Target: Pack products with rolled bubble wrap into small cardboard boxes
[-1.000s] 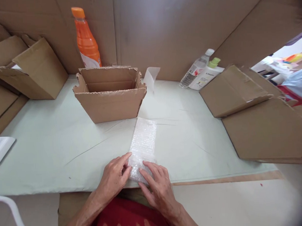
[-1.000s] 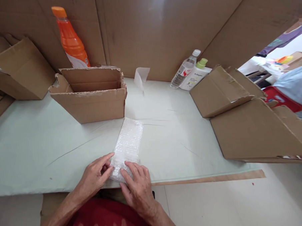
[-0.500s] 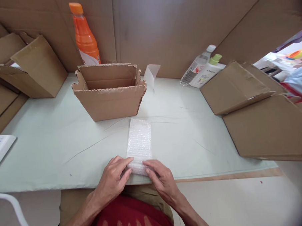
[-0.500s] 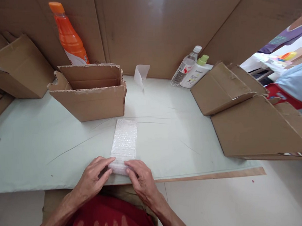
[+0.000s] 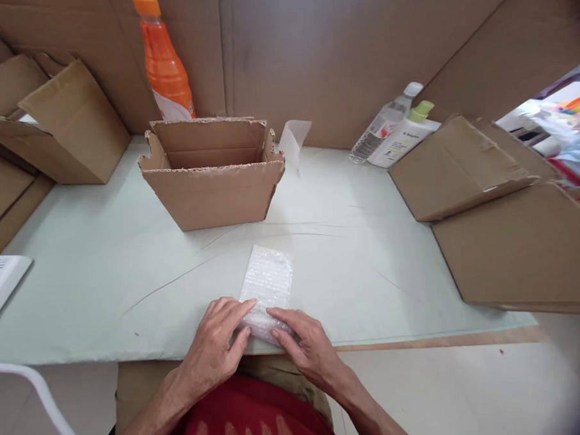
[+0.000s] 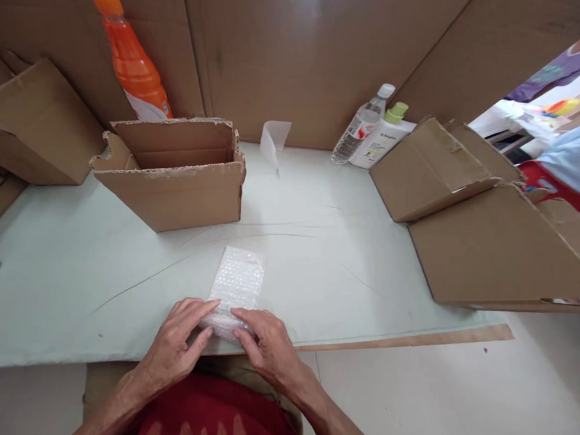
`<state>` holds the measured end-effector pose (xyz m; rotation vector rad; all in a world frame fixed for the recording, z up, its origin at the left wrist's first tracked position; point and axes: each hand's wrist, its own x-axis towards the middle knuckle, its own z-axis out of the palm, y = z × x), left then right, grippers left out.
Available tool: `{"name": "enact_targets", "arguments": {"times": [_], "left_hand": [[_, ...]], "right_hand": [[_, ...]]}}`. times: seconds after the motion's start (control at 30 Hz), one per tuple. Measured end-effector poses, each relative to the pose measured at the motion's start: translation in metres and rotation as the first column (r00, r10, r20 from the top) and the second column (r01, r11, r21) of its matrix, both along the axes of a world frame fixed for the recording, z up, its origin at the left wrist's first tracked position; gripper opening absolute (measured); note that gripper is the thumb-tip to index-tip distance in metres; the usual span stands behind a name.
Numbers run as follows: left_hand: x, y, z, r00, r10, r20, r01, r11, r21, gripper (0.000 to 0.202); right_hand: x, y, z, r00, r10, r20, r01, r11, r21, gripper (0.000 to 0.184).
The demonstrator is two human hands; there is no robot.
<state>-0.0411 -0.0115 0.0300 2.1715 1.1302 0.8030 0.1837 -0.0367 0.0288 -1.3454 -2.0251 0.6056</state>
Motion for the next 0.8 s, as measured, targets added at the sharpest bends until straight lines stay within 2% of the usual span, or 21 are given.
{"name": "enact_targets", "arguments": {"times": [0.07,0.13,0.2,0.27,0.33,0.4,0.47,0.53,0.57,0.63,0.73,0.8], "left_hand": [[0.001,0.003,-0.001,0.999,0.052,-0.013,-0.053,0.998,-0.042,0.037],[0.004,0.009,-0.003,0.993,0.113,-0.043,-0.115,0.993,-0.036,0.034],[0.009,0.017,-0.005,0.984,0.169,-0.059,-0.171,0.985,-0.015,0.03],[0.012,0.02,-0.006,0.975,0.22,-0.032,-0.221,0.975,-0.039,0.03],[0.011,0.019,-0.006,0.955,0.292,0.051,-0.281,0.948,-0.149,0.036],[0.01,0.012,-0.005,0.902,0.39,0.185,-0.31,0.883,-0.351,0.048],[0.009,0.003,-0.003,0.811,0.485,0.327,-0.238,0.784,-0.573,0.062],[0.011,-0.004,0.0,0.726,0.544,0.422,-0.09,0.682,-0.726,0.075],[0.013,-0.007,0.002,0.697,0.567,0.439,-0.032,0.637,-0.77,0.08],[0.017,-0.009,0.004,0.658,0.611,0.44,0.014,0.574,-0.819,0.084],[0.019,-0.009,0.006,0.597,0.653,0.466,0.026,0.565,-0.825,0.087],[0.018,-0.009,0.007,0.574,0.641,0.511,0.067,0.585,-0.808,0.088]], "right_hand": [[0.001,-0.003,0.005,0.997,-0.064,0.041,0.063,0.997,0.035,0.026],[0.001,-0.005,0.01,0.984,-0.137,0.11,0.12,0.982,0.146,0.026],[-0.002,-0.006,0.01,0.975,-0.127,0.182,0.09,0.976,0.198,0.028],[-0.005,-0.002,0.006,0.971,-0.068,0.229,0.028,0.984,0.176,0.03],[-0.007,0.005,0.0,0.982,-0.065,0.179,0.04,0.989,0.139,0.028],[-0.011,0.011,-0.003,0.99,-0.139,0.027,0.137,0.989,0.065,0.025],[-0.017,0.014,-0.002,0.97,-0.204,-0.135,0.194,0.977,-0.087,0.024],[-0.024,0.012,0.001,0.951,-0.195,-0.241,0.136,0.961,-0.242,0.024],[-0.026,0.01,0.003,0.948,-0.169,-0.269,0.089,0.955,-0.283,0.023],[-0.027,0.006,0.006,0.952,-0.129,-0.277,0.058,0.966,-0.252,0.022],[-0.017,0.008,0.005,0.941,-0.213,-0.263,0.186,0.975,-0.124,0.028],[-0.008,0.013,0.006,0.908,-0.264,-0.326,0.21,0.959,-0.193,0.043]]}}
